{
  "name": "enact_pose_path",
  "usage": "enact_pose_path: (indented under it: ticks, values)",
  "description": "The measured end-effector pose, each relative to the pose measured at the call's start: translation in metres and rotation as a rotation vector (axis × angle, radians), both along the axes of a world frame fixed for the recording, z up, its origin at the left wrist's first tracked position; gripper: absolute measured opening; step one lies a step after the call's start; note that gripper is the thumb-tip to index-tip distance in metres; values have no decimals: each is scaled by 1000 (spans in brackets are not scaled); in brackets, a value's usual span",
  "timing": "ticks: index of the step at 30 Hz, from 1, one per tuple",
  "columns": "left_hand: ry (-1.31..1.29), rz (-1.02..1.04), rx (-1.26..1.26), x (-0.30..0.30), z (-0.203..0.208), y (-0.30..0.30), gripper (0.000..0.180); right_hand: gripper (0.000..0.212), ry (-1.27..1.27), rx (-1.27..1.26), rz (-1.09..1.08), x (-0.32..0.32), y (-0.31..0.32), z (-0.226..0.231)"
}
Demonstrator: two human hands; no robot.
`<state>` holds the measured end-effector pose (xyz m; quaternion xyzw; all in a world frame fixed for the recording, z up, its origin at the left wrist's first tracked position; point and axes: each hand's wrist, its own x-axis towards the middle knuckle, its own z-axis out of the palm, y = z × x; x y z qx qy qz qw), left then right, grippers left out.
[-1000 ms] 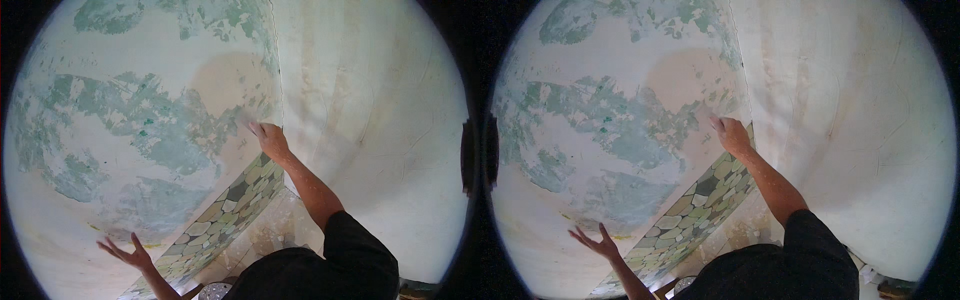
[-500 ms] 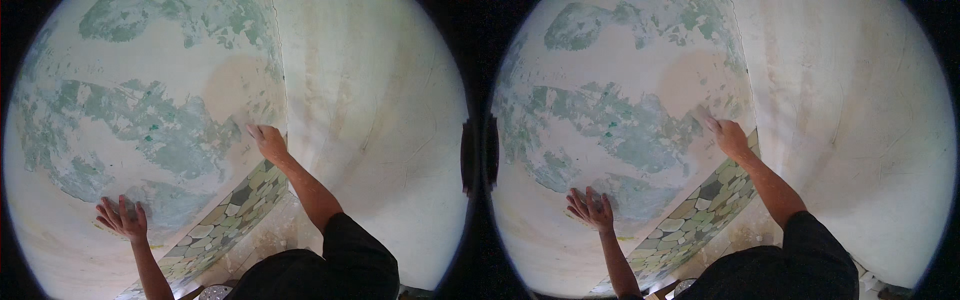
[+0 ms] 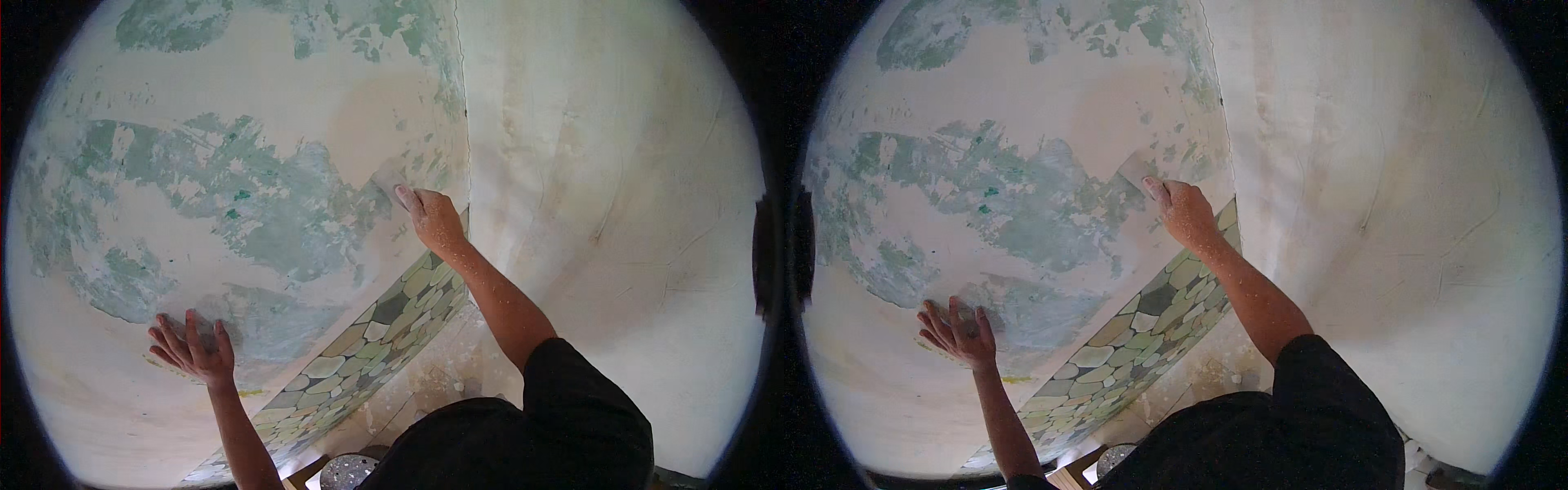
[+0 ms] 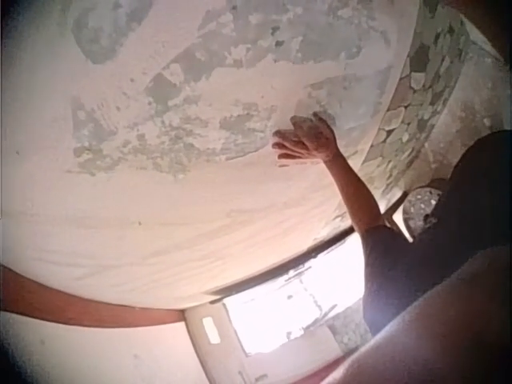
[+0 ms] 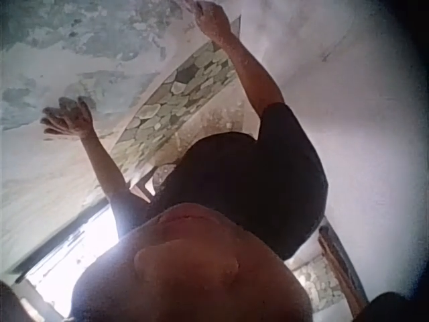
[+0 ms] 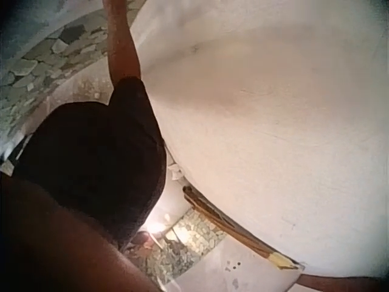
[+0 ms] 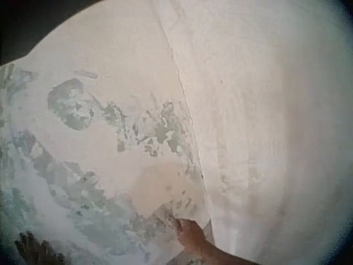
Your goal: Scrape paint or wallpaper residue from a wall using a putty knife.
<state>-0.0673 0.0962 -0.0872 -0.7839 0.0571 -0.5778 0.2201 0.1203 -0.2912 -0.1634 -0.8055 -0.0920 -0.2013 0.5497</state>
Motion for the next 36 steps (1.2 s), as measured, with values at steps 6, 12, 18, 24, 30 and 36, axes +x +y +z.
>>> enact_pose_path:
  ticks: [6, 12, 18, 24, 30, 36]
  values:
    - [-12, 14, -5, -5, 2, -2, 45, 56, 47, -14, 2, -10, -16, -14]
    - [1, 0, -4, -1, 0, -6, 44, 54, 120, -83, -14, 5, -15, -4]
    - [-12, 5, 1, -5, 3, -2, 44, 51, 63, -112, 2, -10, -17, 1]
    - [16, -19, -22, -1, 1, -6, 44, 52, 35, -100, -53, 3, -14, -13]
    - [-4, 12, -4, -5, 2, -1, 43, 56, -34, -12, -13, -9, -5, 1]
    - [-12, -9, -13, 0, 1, -3, 42, 55, 70, -60, -26, -2, -13, -11]
